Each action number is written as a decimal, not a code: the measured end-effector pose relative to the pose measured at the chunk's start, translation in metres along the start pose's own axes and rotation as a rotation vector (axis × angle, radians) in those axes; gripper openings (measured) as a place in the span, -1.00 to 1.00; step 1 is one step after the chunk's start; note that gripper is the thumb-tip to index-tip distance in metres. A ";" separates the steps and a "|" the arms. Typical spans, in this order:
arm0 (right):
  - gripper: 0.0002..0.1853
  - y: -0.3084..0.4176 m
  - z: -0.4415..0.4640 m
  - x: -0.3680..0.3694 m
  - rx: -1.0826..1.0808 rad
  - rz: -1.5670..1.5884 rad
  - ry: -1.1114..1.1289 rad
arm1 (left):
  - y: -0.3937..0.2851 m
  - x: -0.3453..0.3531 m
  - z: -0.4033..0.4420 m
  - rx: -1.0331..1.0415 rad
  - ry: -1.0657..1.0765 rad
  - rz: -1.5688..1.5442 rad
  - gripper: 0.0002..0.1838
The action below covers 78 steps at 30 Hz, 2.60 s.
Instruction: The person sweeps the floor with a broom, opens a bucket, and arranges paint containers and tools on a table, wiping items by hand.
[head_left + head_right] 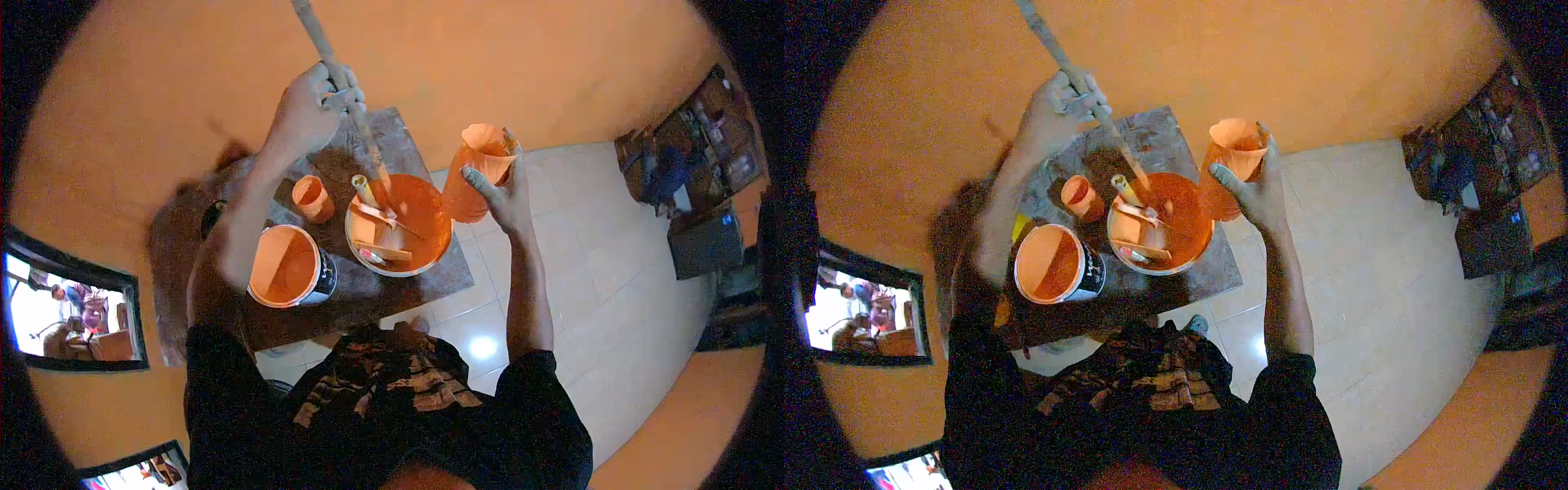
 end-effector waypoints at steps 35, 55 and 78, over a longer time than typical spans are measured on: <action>-0.06 0.007 -0.001 0.048 0.039 0.178 0.123 | 0.150 0.003 -0.112 -0.311 -0.157 0.266 -0.32; -0.15 -0.019 -0.011 0.104 -0.033 -0.079 0.432 | 0.198 0.071 -0.248 -0.590 -0.088 0.089 -0.23; 0.02 -0.047 -0.030 0.115 -0.037 -0.257 0.561 | 0.168 -0.035 -0.153 -0.412 -0.085 0.515 0.10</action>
Point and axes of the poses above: each hand's wrist, its own z-axis towards the middle knuckle, its own x-axis out of the palm, y = z × x, the point moved 7 cm from there along z, towards the middle knuckle, and after that the axes turned 2 degrees about -y, right-handed, at the moved point
